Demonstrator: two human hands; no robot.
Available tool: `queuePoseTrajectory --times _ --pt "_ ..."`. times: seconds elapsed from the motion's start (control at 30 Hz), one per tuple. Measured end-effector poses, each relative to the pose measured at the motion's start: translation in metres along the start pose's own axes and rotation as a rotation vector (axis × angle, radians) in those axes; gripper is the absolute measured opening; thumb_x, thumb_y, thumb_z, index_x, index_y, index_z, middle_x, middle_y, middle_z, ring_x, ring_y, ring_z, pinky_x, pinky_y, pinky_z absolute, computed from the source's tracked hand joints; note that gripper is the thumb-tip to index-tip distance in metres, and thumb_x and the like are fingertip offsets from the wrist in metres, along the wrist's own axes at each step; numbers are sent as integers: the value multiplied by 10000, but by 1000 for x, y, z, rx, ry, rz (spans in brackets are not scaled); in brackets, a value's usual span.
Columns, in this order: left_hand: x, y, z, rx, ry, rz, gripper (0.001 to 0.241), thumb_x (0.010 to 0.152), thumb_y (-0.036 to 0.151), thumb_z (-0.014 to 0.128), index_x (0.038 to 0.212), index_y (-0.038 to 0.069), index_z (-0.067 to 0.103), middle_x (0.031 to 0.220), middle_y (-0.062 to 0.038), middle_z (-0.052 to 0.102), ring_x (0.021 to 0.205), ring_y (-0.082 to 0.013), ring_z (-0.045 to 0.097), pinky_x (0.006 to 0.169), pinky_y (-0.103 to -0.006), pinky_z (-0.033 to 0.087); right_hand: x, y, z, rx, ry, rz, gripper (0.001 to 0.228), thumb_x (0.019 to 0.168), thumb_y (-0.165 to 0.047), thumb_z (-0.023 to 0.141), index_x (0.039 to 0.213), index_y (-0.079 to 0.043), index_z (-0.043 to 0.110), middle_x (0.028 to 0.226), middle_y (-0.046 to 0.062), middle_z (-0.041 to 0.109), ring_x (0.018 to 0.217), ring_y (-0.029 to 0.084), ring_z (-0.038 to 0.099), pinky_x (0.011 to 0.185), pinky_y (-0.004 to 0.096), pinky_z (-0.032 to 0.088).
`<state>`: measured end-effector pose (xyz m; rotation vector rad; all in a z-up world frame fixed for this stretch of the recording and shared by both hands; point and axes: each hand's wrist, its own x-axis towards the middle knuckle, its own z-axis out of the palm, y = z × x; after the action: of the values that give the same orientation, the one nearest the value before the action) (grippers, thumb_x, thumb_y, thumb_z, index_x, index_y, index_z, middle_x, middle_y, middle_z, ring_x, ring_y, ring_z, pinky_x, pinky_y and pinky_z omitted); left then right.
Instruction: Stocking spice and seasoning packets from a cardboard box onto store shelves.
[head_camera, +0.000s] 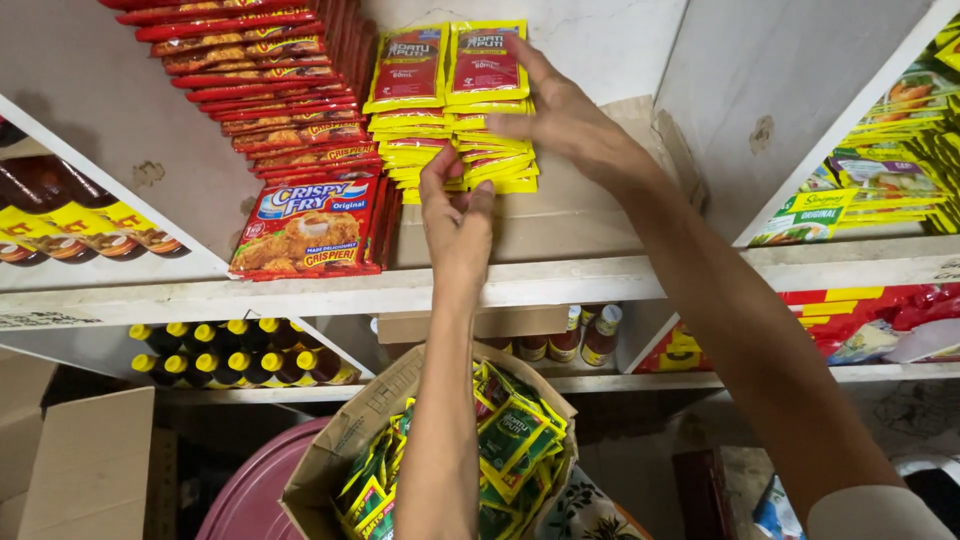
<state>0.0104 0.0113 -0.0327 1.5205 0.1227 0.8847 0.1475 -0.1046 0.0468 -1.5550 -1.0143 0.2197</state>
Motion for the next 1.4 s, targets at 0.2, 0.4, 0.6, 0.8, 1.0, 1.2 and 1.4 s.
queuePoseTrajectory --times 0.2,0.4,0.6,0.8,1.0,1.2,1.4 --pt "6 -2 1 -238 -41 -114 645 903 -42 608 1513 43 415 1418 -100 498 923 -113 540 710 -237 485 -7 6 -11 -52 -137 -142 954 888 -27 795 1663 -68 240 1602 160 478 1468 253 479 1242 327 406" --pt "8 0 2 -118 -74 -169 766 880 -47 640 1580 62 348 1406 -93 492 899 -114 536 681 -232 500 -4 9 -13 -211 -43 -216 865 868 67 761 1610 -74 340 1601 160 464 1438 259 502 1222 326 423" --pt "13 -5 1 -29 -156 -105 847 889 -40 691 1633 47 295 1418 -117 489 1156 -152 546 849 -217 502 -10 0 -5 -327 -31 -216 838 887 37 743 1603 -99 331 1582 171 471 1420 243 494 1167 330 449" --pt "12 5 2 -43 -201 -160 864 877 -17 713 1628 77 296 1421 -112 497 1100 -136 551 797 -217 489 -8 11 -5 -366 9 -264 804 937 12 757 1622 -108 353 1596 180 496 1444 258 514 1197 348 451" --pt "10 3 0 -219 -140 -258 789 870 -11 673 1584 76 348 1356 -97 545 913 -104 574 631 -226 491 -7 16 -13 -262 -49 -228 967 866 -150 846 1651 -98 282 1644 210 426 1517 293 420 1247 374 364" --pt "-8 16 -6 -325 -31 -94 577 942 -29 621 1501 -4 480 1322 -132 610 893 -130 611 703 -249 544 -13 -5 -10 -523 118 -281 1098 788 -237 974 1619 -44 283 1625 309 277 1531 436 165 1244 487 155" --pt "-92 15 -41 -568 -350 -160 332 988 -47 653 1313 -47 587 1189 -206 647 899 -217 689 742 -327 566 -61 -47 19 -462 411 -560 586 988 -247 816 1482 -100 536 1472 133 600 1383 266 571 1175 362 433"
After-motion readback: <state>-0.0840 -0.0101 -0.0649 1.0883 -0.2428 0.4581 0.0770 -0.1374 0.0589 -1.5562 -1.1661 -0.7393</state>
